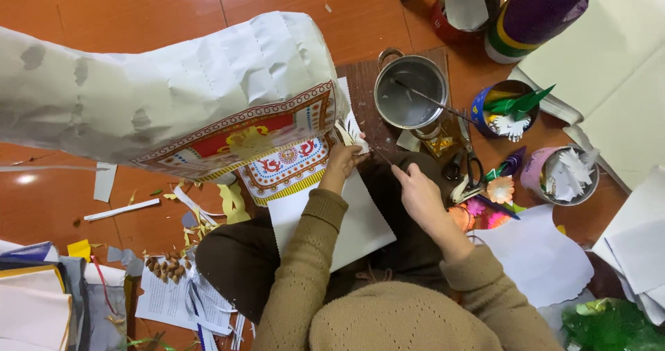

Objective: Decorating a white paper horse structure by gluing on yellow paper fringe and printed decorative panels.

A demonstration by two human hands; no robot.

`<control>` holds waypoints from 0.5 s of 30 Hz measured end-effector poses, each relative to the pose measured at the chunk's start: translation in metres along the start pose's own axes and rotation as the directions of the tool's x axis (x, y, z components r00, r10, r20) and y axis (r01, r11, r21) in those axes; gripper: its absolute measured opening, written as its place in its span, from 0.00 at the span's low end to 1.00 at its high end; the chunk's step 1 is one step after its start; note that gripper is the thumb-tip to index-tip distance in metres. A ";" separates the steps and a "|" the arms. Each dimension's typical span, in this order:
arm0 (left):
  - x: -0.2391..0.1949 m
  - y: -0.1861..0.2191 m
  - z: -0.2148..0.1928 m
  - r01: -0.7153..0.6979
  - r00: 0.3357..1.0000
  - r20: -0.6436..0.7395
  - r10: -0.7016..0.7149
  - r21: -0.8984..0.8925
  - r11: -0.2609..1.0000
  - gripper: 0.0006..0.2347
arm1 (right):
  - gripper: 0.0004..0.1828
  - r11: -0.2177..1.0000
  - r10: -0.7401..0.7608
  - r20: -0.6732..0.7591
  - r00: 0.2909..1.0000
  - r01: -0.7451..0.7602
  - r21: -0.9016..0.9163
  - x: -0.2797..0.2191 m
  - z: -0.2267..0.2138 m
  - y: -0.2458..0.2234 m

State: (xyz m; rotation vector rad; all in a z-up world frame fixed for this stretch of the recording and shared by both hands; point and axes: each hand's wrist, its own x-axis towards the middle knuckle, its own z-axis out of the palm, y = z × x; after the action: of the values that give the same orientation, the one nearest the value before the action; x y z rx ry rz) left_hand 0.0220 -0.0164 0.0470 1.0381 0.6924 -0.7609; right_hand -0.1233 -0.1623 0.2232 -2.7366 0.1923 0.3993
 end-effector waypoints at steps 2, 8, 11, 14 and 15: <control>0.007 -0.005 0.000 -0.007 1.000 -0.005 0.007 -0.028 1.000 0.27 | 0.25 1.000 -0.006 -0.018 1.000 0.006 -0.009 -0.010 0.003 0.006; -0.022 0.014 0.012 0.002 0.999 0.038 -0.003 0.027 1.000 0.36 | 0.26 0.998 0.041 0.072 0.997 -0.038 -0.054 -0.039 0.001 0.009; 0.014 -0.003 -0.008 -0.032 0.998 0.053 0.028 0.076 0.997 0.34 | 0.26 0.997 0.080 0.088 0.993 -0.079 -0.024 -0.042 -0.001 0.005; 0.013 -0.003 -0.008 -0.065 0.996 0.062 0.060 0.090 0.994 0.31 | 0.26 0.992 0.123 0.101 0.987 -0.124 -0.004 -0.031 0.021 0.030; 0.002 -0.001 -0.006 -0.063 0.997 0.047 0.061 0.044 0.997 0.31 | 0.25 0.992 0.123 0.112 0.986 -0.124 0.003 -0.026 0.031 0.043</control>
State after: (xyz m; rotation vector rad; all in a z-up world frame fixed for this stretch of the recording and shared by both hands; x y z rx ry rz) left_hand 0.0221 -0.0119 0.0428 1.0760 0.6035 -0.7474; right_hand -0.1631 -0.1882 0.1891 -2.6917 0.3343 0.5826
